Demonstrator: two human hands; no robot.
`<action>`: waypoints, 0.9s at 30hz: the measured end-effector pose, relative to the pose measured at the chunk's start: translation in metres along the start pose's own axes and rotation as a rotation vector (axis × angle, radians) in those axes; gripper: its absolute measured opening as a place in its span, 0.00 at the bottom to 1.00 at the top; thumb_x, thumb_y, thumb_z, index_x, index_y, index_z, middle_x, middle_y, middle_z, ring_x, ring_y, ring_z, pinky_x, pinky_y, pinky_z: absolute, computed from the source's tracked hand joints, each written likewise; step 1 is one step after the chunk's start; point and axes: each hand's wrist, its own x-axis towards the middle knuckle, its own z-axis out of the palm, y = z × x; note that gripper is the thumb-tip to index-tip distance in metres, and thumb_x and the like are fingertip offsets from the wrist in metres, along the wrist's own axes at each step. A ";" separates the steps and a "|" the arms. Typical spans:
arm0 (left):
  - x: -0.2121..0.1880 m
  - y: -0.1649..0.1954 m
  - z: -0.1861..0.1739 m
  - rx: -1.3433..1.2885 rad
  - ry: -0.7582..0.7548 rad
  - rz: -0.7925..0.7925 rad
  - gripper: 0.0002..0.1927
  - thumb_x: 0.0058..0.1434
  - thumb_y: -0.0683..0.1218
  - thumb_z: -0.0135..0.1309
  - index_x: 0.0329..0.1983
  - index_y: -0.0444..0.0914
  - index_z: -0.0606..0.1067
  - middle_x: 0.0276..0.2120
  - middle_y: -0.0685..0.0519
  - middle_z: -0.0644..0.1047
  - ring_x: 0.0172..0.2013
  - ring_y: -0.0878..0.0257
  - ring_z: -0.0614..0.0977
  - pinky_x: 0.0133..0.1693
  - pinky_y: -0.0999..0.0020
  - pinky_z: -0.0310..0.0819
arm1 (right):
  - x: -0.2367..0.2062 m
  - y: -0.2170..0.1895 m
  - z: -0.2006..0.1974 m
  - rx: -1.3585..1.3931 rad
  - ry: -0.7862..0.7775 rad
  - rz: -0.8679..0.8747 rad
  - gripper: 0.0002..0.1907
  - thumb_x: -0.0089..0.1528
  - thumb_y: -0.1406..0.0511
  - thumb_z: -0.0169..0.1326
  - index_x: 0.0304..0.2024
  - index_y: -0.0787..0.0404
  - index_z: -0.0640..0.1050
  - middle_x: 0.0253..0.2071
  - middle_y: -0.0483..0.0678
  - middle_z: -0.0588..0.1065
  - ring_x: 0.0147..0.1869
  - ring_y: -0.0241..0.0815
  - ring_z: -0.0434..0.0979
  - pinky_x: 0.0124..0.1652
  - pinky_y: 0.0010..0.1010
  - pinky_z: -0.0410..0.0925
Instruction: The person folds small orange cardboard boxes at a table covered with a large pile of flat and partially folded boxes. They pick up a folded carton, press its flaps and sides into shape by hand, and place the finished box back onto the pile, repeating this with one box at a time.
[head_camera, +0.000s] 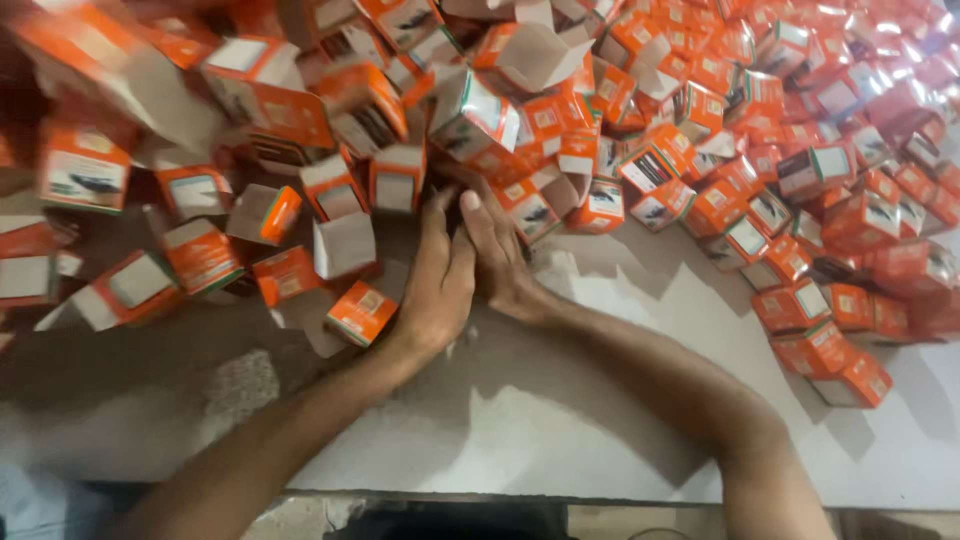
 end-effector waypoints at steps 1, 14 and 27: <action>-0.007 0.008 -0.006 -0.009 -0.058 0.020 0.27 0.72 0.44 0.40 0.73 0.31 0.56 0.66 0.37 0.66 0.68 0.48 0.67 0.69 0.59 0.58 | -0.001 0.004 -0.008 -0.134 -0.091 -0.135 0.23 0.77 0.60 0.35 0.70 0.64 0.64 0.68 0.60 0.66 0.70 0.53 0.67 0.67 0.35 0.62; -0.042 0.018 -0.124 1.126 0.121 0.208 0.57 0.47 0.60 0.70 0.72 0.32 0.54 0.72 0.27 0.49 0.72 0.29 0.52 0.66 0.25 0.41 | -0.005 -0.019 -0.054 -0.802 0.012 -0.342 0.52 0.53 0.44 0.70 0.72 0.52 0.62 0.76 0.67 0.46 0.79 0.73 0.47 0.68 0.75 0.46; 0.160 0.024 -0.138 0.985 0.255 0.531 0.70 0.50 0.57 0.79 0.77 0.29 0.41 0.76 0.31 0.48 0.76 0.36 0.51 0.80 0.45 0.47 | 0.194 -0.010 -0.031 -1.073 0.162 -0.316 0.43 0.55 0.61 0.63 0.73 0.50 0.65 0.72 0.60 0.55 0.76 0.66 0.55 0.68 0.69 0.53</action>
